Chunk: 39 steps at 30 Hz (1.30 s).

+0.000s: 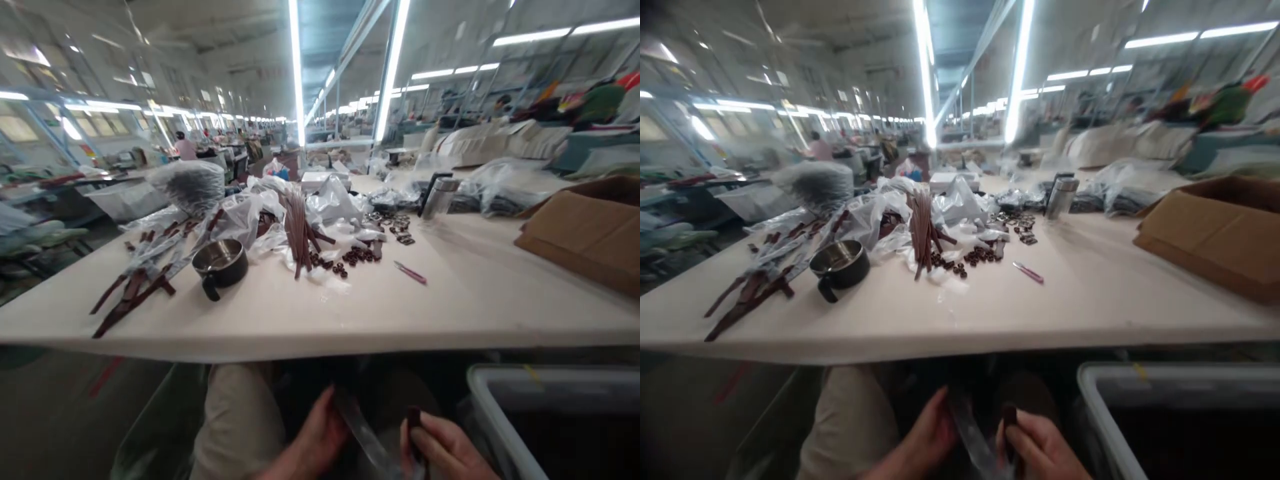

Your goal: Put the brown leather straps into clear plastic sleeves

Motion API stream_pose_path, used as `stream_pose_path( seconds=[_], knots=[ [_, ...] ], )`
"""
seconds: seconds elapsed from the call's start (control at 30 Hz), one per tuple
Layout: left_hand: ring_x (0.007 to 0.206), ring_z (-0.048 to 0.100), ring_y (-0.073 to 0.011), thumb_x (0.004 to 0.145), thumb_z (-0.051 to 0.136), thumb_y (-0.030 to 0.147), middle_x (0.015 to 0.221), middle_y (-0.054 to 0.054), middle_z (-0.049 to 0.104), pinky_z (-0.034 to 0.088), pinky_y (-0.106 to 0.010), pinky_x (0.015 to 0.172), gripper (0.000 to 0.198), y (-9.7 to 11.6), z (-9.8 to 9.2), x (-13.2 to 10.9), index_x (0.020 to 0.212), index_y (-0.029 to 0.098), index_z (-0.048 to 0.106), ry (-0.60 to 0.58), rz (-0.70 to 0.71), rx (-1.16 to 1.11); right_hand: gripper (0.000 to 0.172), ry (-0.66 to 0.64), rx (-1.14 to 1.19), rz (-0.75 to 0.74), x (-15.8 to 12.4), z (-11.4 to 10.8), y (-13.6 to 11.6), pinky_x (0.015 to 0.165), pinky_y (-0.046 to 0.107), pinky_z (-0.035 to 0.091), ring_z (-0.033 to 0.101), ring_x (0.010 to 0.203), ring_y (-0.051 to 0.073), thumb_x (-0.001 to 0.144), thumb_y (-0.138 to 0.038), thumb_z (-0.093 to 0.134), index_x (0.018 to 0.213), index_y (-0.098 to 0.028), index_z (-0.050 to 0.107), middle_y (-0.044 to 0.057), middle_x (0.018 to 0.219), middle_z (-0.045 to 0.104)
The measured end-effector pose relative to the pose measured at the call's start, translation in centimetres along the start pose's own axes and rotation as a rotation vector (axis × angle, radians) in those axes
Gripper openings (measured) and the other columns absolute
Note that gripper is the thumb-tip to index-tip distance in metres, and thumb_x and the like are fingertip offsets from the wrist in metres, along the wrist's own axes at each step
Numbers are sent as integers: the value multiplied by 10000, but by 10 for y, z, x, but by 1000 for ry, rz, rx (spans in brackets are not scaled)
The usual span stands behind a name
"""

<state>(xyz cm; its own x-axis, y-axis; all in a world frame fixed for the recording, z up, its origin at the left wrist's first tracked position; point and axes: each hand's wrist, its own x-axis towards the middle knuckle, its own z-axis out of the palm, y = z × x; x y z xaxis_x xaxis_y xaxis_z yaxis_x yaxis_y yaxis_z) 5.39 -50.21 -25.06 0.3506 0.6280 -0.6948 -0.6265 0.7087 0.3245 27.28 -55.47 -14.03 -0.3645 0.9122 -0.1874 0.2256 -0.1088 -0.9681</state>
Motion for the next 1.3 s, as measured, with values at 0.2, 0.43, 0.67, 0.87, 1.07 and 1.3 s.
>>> stream_pose_path(
  seconds=[0.2, 0.43, 0.67, 0.87, 1.07, 1.3],
  knots=[
    [693, 720, -171, 908, 639, 264, 810, -69, 751, 532, -256, 646, 158, 27, 10, -16, 1002, 138, 654, 255, 304, -78, 516, -265, 143, 187, -52, -27, -21, 577, 280, 417, 510, 559, 150, 943, -618, 489, 724, -165, 604, 37, 598, 596],
    [735, 733, -217, 704, 839, 438, 822, -93, 755, 560, -286, 644, 468, 3, 16, -39, 1010, 115, 698, -45, 252, 211, 410, 119, 141, 219, -42, -23, 5, 573, 285, 384, 464, 591, 153, 828, -561, 650, 677, -182, 606, 5, 619, 515],
    [682, 708, -188, 684, 847, 464, 835, -105, 755, 543, -280, 652, 466, -7, 32, -62, 969, 115, 727, -272, 86, 375, 332, -136, 119, 51, -16, 20, 18, 1016, 368, 390, 541, 1112, 253, 854, -480, 627, 859, -176, 762, 65, 1143, 631],
    [833, 697, -212, 778, 759, 472, 921, -119, 765, 522, -311, 786, 398, -3, 37, -68, 976, 126, 764, -272, 243, 573, 338, -193, -14, -51, -30, 44, 25, 753, 279, 457, 588, 793, 175, 925, -411, 545, 829, -154, 743, 26, 838, 636],
    [984, 676, -289, 709, 811, 414, 978, -117, 768, 481, -371, 936, 370, -11, 41, -76, 944, 128, 796, -445, 130, 937, 340, -27, -156, -202, -28, 41, 16, 746, 264, 461, 607, 796, 169, 969, -384, 518, 825, -159, 728, 36, 833, 672],
    [935, 693, -242, 689, 820, 481, 1102, -124, 738, 529, -353, 857, 495, 7, 51, -68, 1067, 171, 748, -194, 312, 425, 287, -78, -336, -260, -29, 27, 11, 729, 259, 457, 627, 795, 168, 984, -313, 492, 947, -165, 734, 53, 850, 678]
  ],
)
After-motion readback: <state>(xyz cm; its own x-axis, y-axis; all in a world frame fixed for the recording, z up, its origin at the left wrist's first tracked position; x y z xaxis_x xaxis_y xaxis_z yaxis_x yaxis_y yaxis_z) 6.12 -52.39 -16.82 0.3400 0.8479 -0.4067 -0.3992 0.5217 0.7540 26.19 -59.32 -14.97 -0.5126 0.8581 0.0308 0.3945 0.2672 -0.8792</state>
